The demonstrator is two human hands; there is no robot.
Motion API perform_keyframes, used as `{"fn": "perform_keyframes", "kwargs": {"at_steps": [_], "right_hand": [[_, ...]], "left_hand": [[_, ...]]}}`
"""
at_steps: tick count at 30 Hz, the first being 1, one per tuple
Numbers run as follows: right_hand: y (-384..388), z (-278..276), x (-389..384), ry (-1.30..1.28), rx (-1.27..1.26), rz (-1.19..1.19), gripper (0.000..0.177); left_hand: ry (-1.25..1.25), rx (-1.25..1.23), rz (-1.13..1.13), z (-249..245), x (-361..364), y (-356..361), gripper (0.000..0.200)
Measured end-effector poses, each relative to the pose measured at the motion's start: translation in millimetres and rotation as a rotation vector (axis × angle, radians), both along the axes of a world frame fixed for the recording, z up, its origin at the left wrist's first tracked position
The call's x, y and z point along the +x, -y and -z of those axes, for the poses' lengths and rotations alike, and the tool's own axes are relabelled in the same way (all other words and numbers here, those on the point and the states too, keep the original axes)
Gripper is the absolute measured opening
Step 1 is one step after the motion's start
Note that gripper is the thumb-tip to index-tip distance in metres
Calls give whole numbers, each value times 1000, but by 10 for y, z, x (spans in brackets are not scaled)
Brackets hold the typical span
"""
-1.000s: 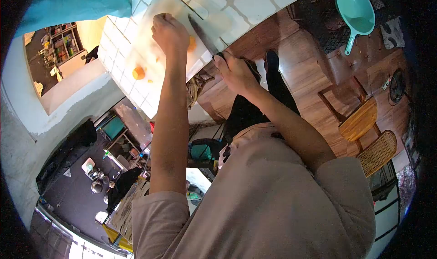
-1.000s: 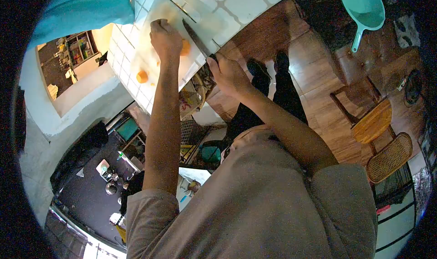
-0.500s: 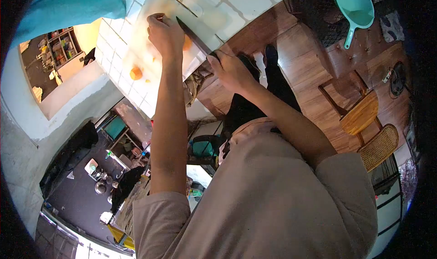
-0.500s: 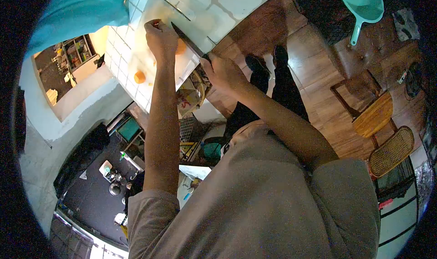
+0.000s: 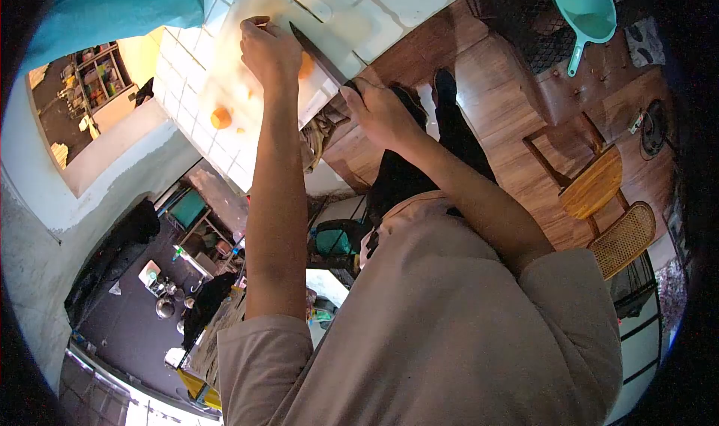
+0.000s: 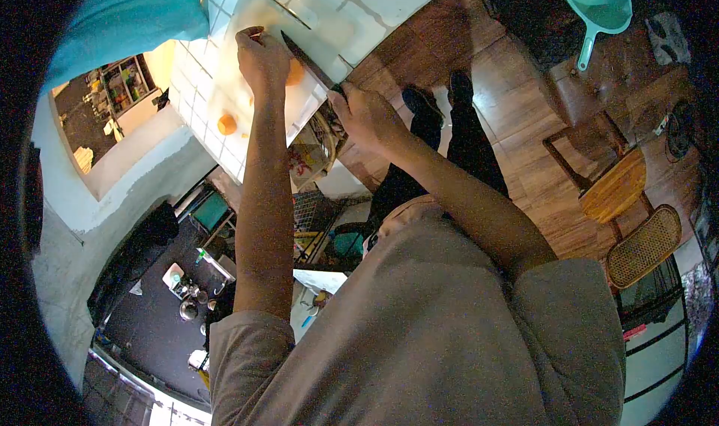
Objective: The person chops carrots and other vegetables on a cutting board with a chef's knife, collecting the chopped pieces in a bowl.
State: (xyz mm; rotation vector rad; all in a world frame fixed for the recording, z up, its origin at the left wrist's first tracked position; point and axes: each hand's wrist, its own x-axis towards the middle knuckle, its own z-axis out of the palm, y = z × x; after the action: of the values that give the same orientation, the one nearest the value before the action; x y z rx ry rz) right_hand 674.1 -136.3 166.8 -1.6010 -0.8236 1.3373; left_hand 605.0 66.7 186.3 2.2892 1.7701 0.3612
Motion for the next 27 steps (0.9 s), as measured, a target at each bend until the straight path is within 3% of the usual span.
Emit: {"fn": "perform_keyframes", "kwargs": {"at_steps": [14, 17, 19, 21, 23, 25, 26, 27], "right_hand": [[-35, 17, 1, 25, -11, -12, 44], [-1, -60, 10, -6, -33, -28, 44], [-38, -66, 75, -33, -30, -44, 45], [-17, 122, -6, 50, 126, 114, 46], [-14, 94, 37, 65, 231, 183, 45], [6, 47, 131, -164, -43, 114, 43], [18, 210, 91, -79, 29, 121, 43], [-14, 199, 138, -70, 33, 120, 43]], "left_hand": [[14, 12, -4, 33, -5, -15, 22], [239, -58, -67, 5, -90, -7, 22], [924, -118, -53, 86, -184, -145, 26], [1147, -162, -146, -7, -329, -40, 41], [1226, -186, -136, 105, -589, 175, 34], [829, -186, 17, 202, -734, 483, 28], [842, -173, 15, 83, -676, 579, 28], [658, -110, 133, -92, -586, 671, 30]]}}
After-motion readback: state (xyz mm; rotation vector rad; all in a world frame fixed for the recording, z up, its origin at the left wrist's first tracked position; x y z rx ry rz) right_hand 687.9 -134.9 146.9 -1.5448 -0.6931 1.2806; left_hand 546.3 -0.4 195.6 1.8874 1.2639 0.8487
